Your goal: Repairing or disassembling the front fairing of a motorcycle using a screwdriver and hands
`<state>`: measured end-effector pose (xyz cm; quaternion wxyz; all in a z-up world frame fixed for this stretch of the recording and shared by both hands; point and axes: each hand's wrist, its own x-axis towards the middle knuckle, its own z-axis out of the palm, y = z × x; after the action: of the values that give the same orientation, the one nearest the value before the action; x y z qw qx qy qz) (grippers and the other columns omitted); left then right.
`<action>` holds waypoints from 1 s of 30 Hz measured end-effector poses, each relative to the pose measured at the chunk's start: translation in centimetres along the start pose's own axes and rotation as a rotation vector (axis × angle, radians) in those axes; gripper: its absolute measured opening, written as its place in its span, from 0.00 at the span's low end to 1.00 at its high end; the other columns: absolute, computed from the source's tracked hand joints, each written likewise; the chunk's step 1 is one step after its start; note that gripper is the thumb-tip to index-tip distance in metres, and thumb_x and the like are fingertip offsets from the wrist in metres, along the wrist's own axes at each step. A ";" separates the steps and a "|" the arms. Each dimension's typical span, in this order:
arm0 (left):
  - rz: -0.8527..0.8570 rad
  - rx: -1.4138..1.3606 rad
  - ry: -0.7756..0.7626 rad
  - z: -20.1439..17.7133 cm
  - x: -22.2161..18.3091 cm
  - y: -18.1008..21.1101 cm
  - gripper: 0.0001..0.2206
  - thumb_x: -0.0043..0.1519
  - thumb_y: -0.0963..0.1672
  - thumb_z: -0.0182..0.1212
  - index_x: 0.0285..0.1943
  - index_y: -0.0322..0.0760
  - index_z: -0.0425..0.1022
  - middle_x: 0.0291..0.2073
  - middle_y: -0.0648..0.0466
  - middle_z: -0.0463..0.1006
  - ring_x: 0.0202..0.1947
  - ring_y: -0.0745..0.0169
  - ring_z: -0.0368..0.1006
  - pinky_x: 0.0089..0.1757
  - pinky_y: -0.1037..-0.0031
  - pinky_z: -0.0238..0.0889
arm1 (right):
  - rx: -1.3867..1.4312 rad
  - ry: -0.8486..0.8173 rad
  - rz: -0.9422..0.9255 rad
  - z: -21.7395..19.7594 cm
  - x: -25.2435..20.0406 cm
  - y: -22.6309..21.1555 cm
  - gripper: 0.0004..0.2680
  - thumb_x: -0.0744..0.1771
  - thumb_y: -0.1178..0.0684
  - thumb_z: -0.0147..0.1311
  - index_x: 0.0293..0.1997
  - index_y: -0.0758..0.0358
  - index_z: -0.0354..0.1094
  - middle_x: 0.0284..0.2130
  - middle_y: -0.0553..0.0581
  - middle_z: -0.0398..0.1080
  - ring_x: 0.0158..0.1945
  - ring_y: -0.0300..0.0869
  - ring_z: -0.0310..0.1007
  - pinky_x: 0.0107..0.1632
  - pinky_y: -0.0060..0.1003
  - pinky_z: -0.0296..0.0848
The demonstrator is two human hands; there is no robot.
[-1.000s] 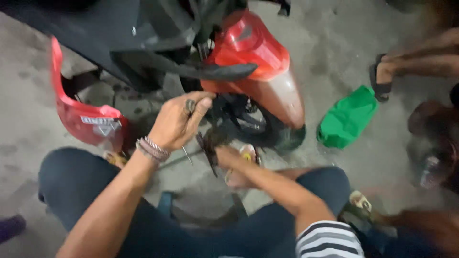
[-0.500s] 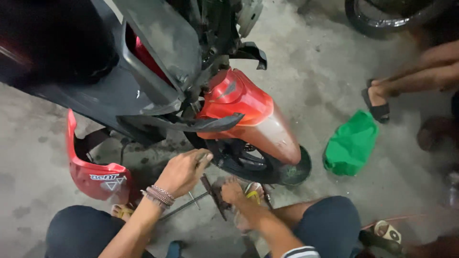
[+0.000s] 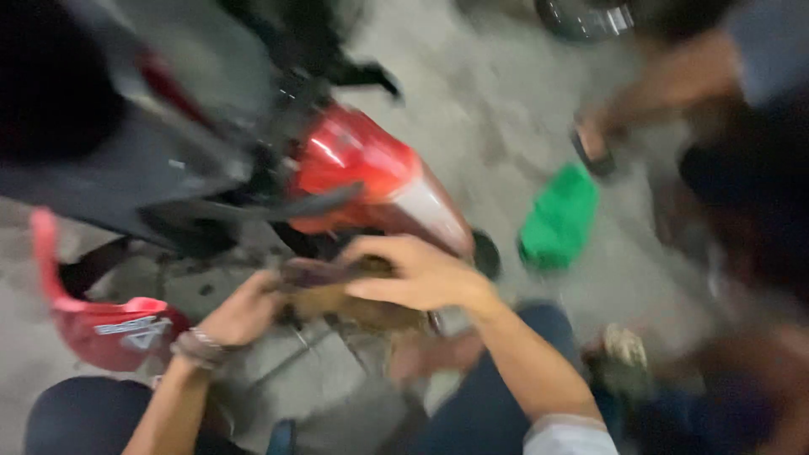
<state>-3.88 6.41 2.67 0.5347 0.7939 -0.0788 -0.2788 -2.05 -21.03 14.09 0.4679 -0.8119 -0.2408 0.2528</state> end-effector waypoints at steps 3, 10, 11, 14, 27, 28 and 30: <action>0.015 -0.223 -0.146 1.8 1.8 -3.7 0.22 0.57 0.39 0.47 0.61 0.32 0.72 0.54 0.49 0.79 0.52 0.59 0.73 0.52 0.70 0.62 | -0.017 0.054 -0.049 4.1 -1.1 0.2 0.18 0.68 0.39 0.49 0.58 0.62 0.63 0.44 0.75 0.73 0.50 0.70 0.75 0.51 0.63 0.73; -0.449 0.066 0.019 4.9 5.2 -1.5 0.29 0.70 0.52 0.57 0.23 0.21 0.72 0.20 0.43 0.70 0.20 0.53 0.61 0.26 0.65 0.56 | 0.484 0.471 -0.089 1.5 -12.2 6.7 0.15 0.65 0.57 0.60 0.58 0.64 0.71 0.48 0.57 0.78 0.46 0.41 0.80 0.51 0.34 0.81; -0.457 0.073 0.015 5.3 6.2 -1.8 0.29 0.70 0.52 0.57 0.23 0.21 0.72 0.20 0.43 0.70 0.20 0.53 0.61 0.26 0.65 0.56 | 0.495 0.474 -0.086 1.4 -13.2 11.9 0.15 0.65 0.57 0.60 0.58 0.64 0.71 0.48 0.57 0.78 0.46 0.41 0.80 0.51 0.34 0.81; -0.403 0.437 -0.108 6.4 7.7 -2.7 0.32 0.66 0.56 0.54 0.20 0.22 0.66 0.17 0.44 0.68 0.20 0.52 0.61 0.26 0.62 0.59 | 0.721 1.454 0.329 7.1 -17.9 33.0 0.08 0.69 0.51 0.53 0.46 0.66 0.73 0.30 0.57 0.76 0.31 0.41 0.76 0.35 0.35 0.74; -0.443 0.737 -0.139 11.4 7.4 -5.3 0.23 0.62 0.53 0.53 0.51 0.30 0.81 0.50 0.37 0.82 0.57 0.39 0.76 0.56 0.55 0.70 | -0.285 0.359 0.954 23.7 -10.9 49.7 0.21 0.69 0.48 0.56 0.71 0.56 0.60 0.63 0.61 0.66 0.65 0.53 0.69 0.65 0.52 0.67; -0.470 0.652 -0.121 11.7 7.1 -3.3 0.28 0.63 0.56 0.50 0.52 0.27 0.81 0.53 0.35 0.81 0.59 0.35 0.74 0.58 0.51 0.68 | -0.296 0.343 0.925 24.6 -9.5 49.4 0.21 0.69 0.48 0.55 0.71 0.55 0.60 0.63 0.61 0.67 0.64 0.52 0.69 0.65 0.51 0.67; -0.449 0.609 -0.045 10.7 7.2 -6.1 0.27 0.62 0.56 0.52 0.50 0.29 0.82 0.50 0.36 0.82 0.55 0.33 0.76 0.55 0.49 0.69 | -0.315 0.310 0.872 27.5 -8.4 49.6 0.20 0.69 0.48 0.54 0.71 0.54 0.60 0.62 0.59 0.67 0.64 0.51 0.70 0.65 0.49 0.67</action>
<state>-4.52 -2.75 -8.25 0.1978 0.9076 0.0058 -0.3702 -18.18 -30.89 -40.02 0.2203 -0.9261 0.1587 0.2620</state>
